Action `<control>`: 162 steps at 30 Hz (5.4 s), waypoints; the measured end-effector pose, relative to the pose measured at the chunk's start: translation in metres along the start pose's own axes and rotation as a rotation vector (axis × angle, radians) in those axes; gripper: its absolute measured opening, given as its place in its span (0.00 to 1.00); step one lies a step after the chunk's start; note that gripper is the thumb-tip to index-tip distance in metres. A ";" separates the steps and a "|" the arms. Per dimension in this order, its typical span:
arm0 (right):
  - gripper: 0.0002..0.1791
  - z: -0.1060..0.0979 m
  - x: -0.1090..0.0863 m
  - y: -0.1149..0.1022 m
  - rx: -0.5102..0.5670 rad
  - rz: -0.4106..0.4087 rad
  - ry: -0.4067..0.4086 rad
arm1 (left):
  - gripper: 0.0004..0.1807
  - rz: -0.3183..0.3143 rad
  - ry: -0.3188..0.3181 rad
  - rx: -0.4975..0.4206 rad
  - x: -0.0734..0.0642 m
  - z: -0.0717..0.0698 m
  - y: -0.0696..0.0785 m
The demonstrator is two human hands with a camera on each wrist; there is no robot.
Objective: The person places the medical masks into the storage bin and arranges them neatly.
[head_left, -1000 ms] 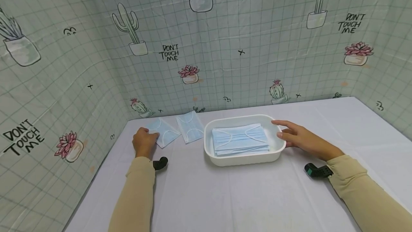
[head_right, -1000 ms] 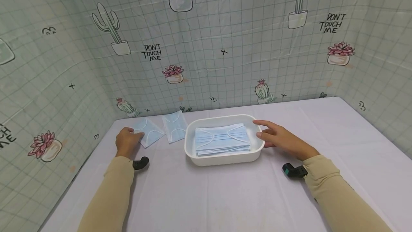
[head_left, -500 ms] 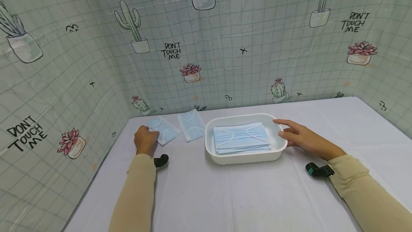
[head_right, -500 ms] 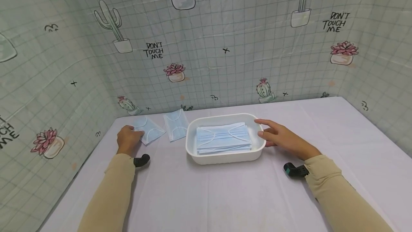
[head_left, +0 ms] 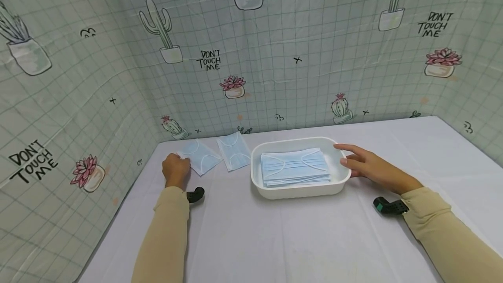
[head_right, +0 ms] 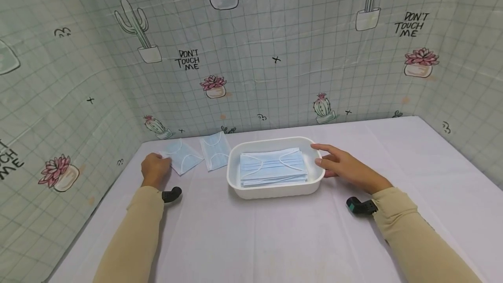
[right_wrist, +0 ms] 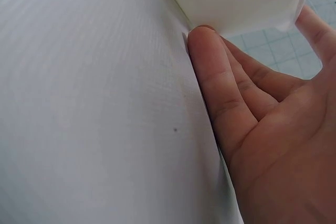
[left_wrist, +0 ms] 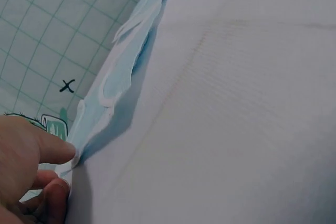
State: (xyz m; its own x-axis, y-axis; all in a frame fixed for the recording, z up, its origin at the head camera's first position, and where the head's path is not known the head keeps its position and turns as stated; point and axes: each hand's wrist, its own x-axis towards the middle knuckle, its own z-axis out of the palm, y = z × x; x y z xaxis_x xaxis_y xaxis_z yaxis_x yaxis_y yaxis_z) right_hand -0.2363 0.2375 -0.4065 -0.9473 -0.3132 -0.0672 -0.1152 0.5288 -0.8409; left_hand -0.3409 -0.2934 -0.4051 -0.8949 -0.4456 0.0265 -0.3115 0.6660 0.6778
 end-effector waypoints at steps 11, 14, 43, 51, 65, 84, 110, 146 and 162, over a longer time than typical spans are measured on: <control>0.36 0.002 0.000 0.000 0.043 -0.001 -0.019 | 0.26 -0.060 -0.092 0.063 -0.001 -0.007 0.002; 0.35 0.001 0.000 -0.002 0.027 -0.003 -0.007 | 0.26 -0.070 -0.103 0.043 0.000 -0.007 0.004; 0.37 0.000 -0.001 0.000 0.025 0.017 -0.012 | 0.24 -0.120 -0.078 -0.109 0.004 -0.009 -0.008; 0.36 0.002 0.000 0.002 0.046 0.017 -0.012 | 0.24 -0.112 -0.093 -0.179 0.005 -0.011 -0.013; 0.36 0.000 0.000 0.000 0.003 0.023 0.002 | 0.23 -0.144 -0.173 -0.307 0.009 -0.013 -0.012; 0.35 -0.001 0.001 0.001 -0.010 0.026 0.009 | 0.24 -0.038 -0.135 -0.328 0.004 -0.011 -0.013; 0.35 -0.002 -0.001 0.004 0.038 0.007 0.000 | 0.28 -0.031 -0.326 -0.685 -0.007 -0.022 0.005; 0.35 0.000 0.002 0.003 0.038 0.006 -0.022 | 0.32 0.127 -0.621 -0.706 -0.026 -0.017 0.024; 0.34 0.001 0.001 0.005 0.011 0.013 -0.020 | 0.33 0.168 -0.622 -0.635 -0.034 -0.014 0.037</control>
State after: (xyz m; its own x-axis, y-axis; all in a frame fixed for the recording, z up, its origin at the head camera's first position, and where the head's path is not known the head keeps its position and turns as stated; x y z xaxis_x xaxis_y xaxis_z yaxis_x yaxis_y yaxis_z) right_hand -0.2378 0.2391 -0.4107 -0.9427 -0.3215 -0.0889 -0.0990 0.5244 -0.8457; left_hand -0.3173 -0.2618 -0.3711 -0.9813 0.1541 -0.1156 -0.0915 0.1553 0.9836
